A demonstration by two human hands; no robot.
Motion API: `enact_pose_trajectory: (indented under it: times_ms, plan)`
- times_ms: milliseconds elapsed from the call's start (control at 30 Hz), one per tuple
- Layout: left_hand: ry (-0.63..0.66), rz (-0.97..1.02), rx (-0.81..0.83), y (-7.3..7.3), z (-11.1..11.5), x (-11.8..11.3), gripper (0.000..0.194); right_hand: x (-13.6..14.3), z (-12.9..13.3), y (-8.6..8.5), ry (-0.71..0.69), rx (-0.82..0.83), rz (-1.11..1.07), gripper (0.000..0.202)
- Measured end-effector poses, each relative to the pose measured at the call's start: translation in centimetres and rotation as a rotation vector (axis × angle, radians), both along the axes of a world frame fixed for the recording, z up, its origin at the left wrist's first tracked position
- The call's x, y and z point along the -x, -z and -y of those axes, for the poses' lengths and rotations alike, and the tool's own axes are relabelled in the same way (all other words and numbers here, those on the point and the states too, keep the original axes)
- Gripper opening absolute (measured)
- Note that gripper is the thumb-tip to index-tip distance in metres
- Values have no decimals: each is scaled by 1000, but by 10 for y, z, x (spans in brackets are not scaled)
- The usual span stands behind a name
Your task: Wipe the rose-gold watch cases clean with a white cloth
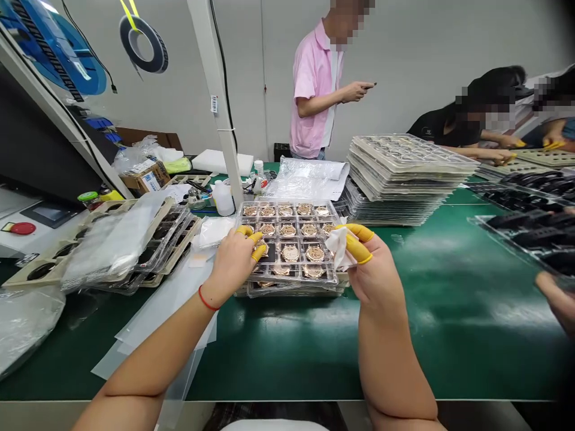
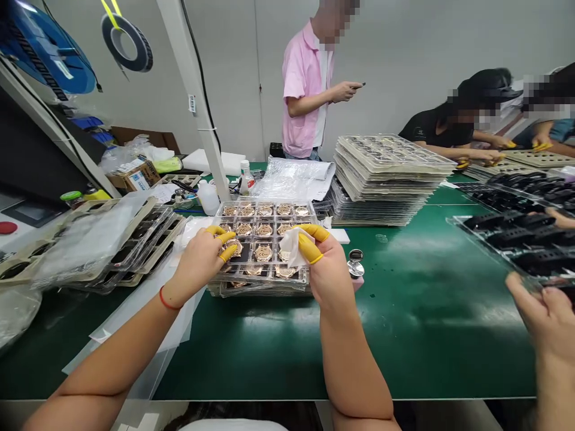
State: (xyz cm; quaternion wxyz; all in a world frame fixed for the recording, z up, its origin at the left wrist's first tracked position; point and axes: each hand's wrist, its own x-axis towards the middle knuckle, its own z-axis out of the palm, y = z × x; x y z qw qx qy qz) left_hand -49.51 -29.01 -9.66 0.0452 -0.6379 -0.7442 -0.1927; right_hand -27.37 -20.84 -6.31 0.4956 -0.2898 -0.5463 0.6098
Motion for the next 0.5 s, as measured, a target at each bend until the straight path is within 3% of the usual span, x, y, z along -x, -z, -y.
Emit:
enact_pose_trajectory:
  times_ms: [167,267,400,500]
  plan:
    - [317,79,96,-8,-18,-19,28,-1,0,4,-17,-53,37,26]
    - [417,130,187,-9,-39,-21,28,-1,1,4,-7,-60,68,26]
    - [467,254,254,-15,-52,-12,24,-4,1,3,-24,-56,61,27]
    - [373,477,86,-20,-43,-12,13,-1,1,5,-52,-102,65,20]
